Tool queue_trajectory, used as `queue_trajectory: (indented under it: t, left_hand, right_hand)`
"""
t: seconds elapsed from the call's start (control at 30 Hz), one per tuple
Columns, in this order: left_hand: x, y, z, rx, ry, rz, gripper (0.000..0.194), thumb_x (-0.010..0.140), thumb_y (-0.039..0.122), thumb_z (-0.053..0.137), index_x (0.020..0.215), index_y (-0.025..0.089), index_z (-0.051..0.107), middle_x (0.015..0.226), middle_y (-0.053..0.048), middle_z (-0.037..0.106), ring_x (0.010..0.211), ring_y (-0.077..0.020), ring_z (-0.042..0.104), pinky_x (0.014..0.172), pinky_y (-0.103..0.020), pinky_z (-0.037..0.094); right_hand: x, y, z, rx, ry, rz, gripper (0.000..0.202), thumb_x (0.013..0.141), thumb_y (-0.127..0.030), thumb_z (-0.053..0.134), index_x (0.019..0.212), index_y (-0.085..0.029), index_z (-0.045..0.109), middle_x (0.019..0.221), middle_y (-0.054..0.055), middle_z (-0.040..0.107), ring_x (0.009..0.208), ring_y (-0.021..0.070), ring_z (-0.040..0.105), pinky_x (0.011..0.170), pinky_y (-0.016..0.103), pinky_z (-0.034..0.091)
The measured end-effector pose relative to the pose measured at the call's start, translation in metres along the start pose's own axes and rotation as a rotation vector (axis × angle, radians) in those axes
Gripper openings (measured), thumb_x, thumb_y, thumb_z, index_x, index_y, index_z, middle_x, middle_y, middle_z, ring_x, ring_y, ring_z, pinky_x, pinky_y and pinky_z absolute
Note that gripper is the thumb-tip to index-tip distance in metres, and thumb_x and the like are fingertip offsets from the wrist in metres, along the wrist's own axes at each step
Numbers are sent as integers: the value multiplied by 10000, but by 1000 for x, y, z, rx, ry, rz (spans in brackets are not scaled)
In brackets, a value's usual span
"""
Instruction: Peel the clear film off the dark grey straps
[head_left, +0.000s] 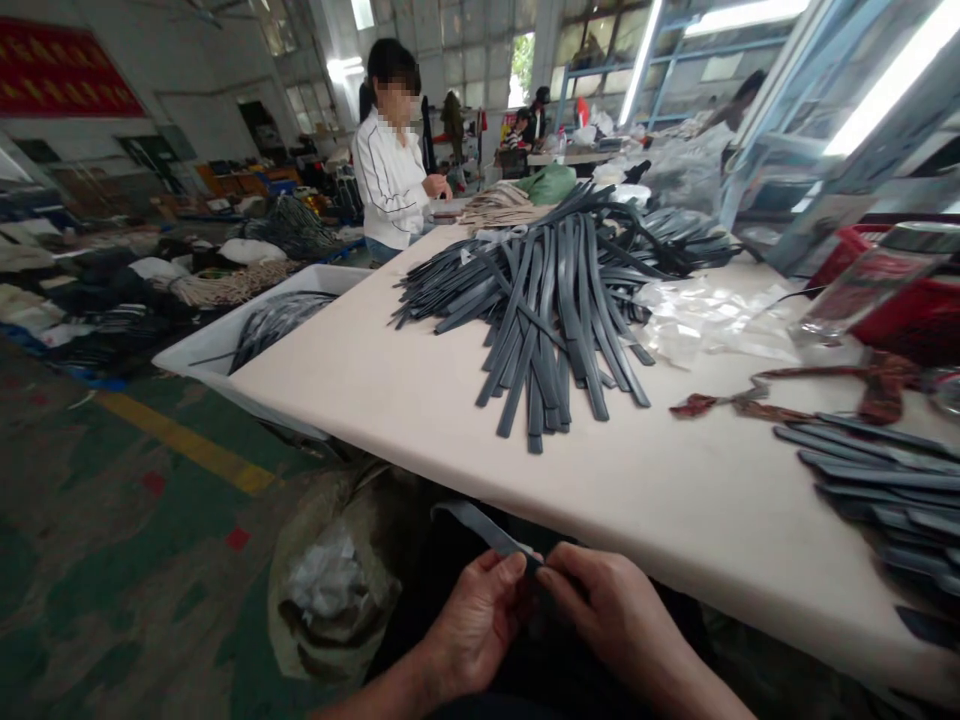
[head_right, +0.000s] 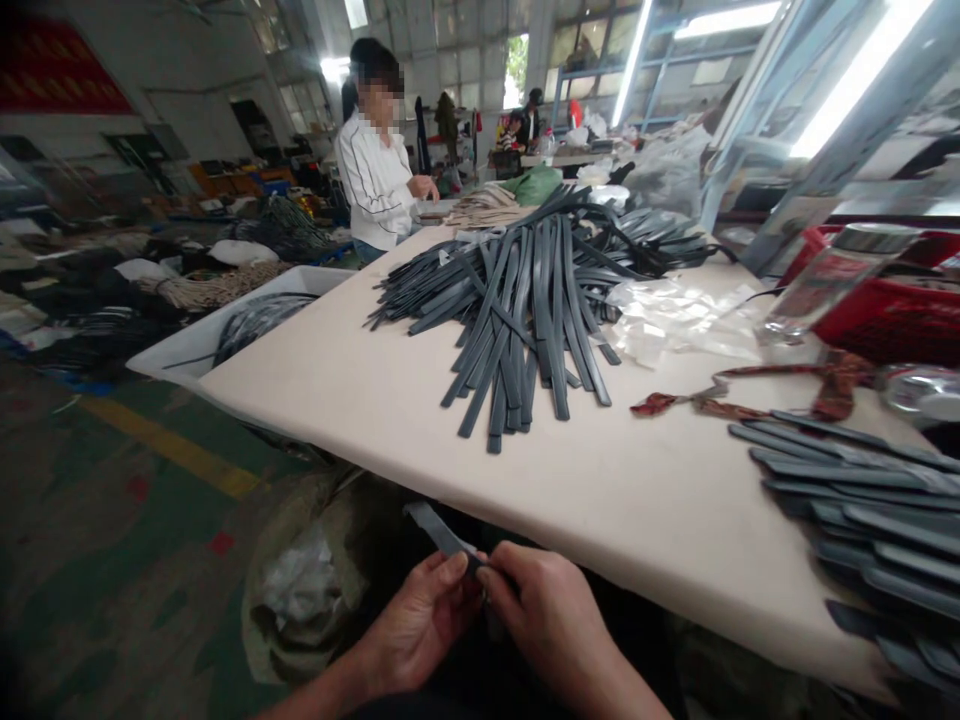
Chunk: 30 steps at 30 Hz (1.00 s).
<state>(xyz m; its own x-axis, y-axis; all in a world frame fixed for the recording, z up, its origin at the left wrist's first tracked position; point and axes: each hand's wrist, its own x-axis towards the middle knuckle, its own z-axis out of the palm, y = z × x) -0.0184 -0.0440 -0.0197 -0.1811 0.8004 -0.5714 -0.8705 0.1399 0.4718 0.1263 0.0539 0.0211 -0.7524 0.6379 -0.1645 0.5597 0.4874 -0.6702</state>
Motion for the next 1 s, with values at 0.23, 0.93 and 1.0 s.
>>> queue_trajectory:
  t: [0.23, 0.93, 1.0]
  left_hand:
    - [-5, 20, 8, -77, 98, 32, 72, 767, 172, 783, 809, 138, 736, 857, -60, 777, 773, -149, 698, 700, -258, 559]
    - [-26, 10, 18, 104, -291, -285, 201, 787, 200, 773, 976, 143, 734, 914, -40, 767, 816, -121, 701, 718, -202, 504]
    - [-27, 9, 14, 68, -374, -336, 288, 779, 213, 774, 1042, 109, 715, 979, -79, 762, 899, -165, 704, 794, -244, 519]
  right_hand:
    - [-18, 23, -21, 469, -12, -193, 299, 1029, -335, 392, 1240, -310, 603, 1057, 11, 726, 865, 161, 692, 818, 255, 535]
    - [-5, 8, -3, 529, 81, -577, 197, 1015, -331, 470, 1042, -277, 657, 1253, 48, 657, 1212, 223, 565, 1042, 372, 435]
    - [-8, 6, -3, 590, 54, -521, 254, 1032, -368, 416, 1015, -268, 648, 1031, 26, 721, 1009, 192, 654, 915, 311, 494]
